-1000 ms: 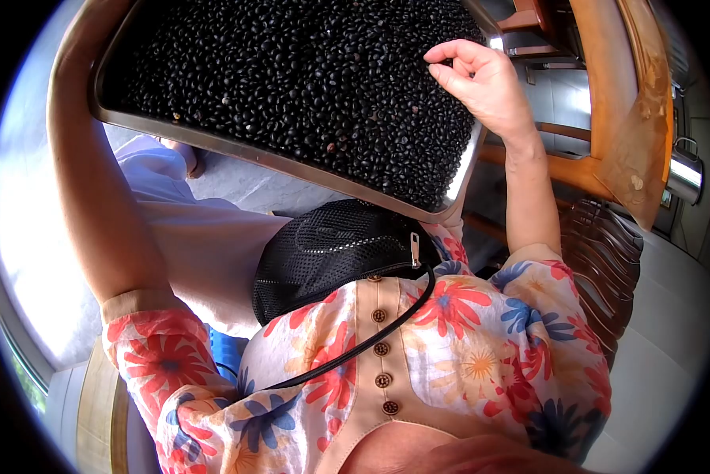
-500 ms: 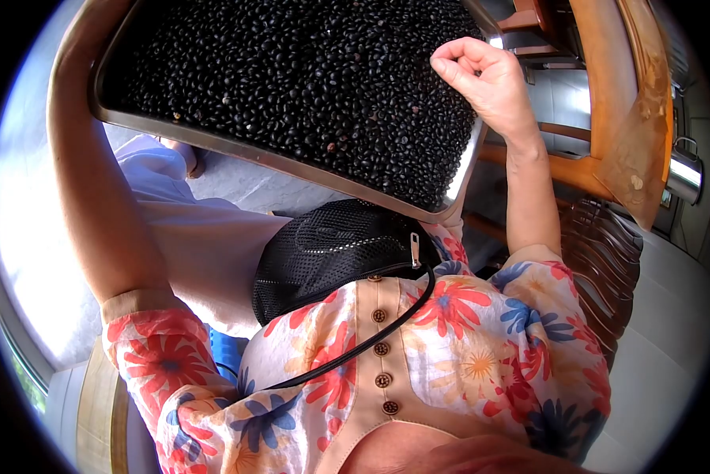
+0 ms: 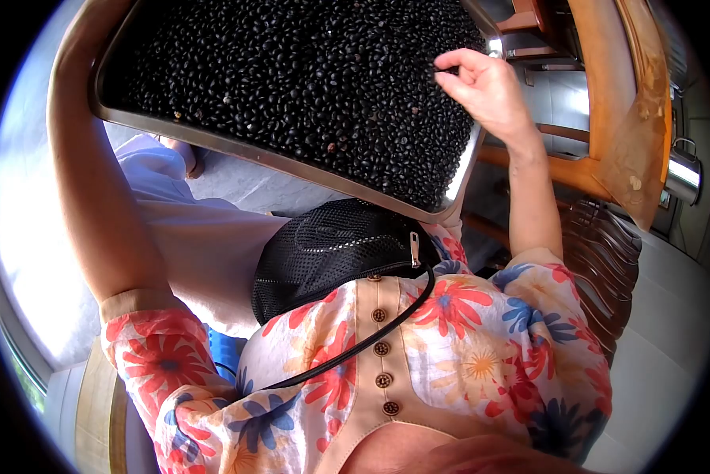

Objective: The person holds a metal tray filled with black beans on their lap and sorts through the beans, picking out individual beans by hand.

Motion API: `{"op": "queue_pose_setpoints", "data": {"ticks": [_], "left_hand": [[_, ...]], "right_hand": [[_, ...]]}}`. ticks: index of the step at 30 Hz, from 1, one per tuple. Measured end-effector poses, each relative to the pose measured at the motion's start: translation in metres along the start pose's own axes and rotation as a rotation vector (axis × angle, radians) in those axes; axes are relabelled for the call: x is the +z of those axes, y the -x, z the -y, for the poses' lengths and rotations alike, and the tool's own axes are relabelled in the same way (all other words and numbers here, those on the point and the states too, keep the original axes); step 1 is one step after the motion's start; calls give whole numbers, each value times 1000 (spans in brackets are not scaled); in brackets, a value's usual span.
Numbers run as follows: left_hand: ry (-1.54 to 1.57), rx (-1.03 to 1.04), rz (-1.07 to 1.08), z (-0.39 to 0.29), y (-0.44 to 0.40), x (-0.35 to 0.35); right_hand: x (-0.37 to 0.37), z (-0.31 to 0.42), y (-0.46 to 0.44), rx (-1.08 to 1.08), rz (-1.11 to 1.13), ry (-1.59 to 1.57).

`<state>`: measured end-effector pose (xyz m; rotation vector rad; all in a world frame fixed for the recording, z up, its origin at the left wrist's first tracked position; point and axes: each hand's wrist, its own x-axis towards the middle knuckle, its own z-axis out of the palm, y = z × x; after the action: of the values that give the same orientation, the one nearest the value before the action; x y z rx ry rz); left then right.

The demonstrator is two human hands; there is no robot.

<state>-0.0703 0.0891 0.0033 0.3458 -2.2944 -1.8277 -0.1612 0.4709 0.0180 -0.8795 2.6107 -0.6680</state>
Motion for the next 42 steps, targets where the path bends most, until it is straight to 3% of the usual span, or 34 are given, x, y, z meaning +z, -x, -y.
{"op": "queue_pose_setpoints", "data": {"ticks": [3, 7, 15, 21, 34, 42], "left_hand": [[-39, -38, 2, 1, -2, -4], [-26, -41, -39, -3, 0, 1], [-80, -39, -80, -3, -1, -1], [-65, -15, -37, -3, 0, 0], [-21, -80, -30, 0, -4, -1], [-41, -39, -10, 0, -3, -2]], "right_hand": [[17, 16, -4, -141, -41, -33], [11, 35, -5, -273, 61, -185], [0, 23, 5, -108, 428, -169], [3, 20, -5, -157, 35, -79], [18, 30, 2, -268, -3, -131], [20, 29, 3, -198, 26, -113]]}}
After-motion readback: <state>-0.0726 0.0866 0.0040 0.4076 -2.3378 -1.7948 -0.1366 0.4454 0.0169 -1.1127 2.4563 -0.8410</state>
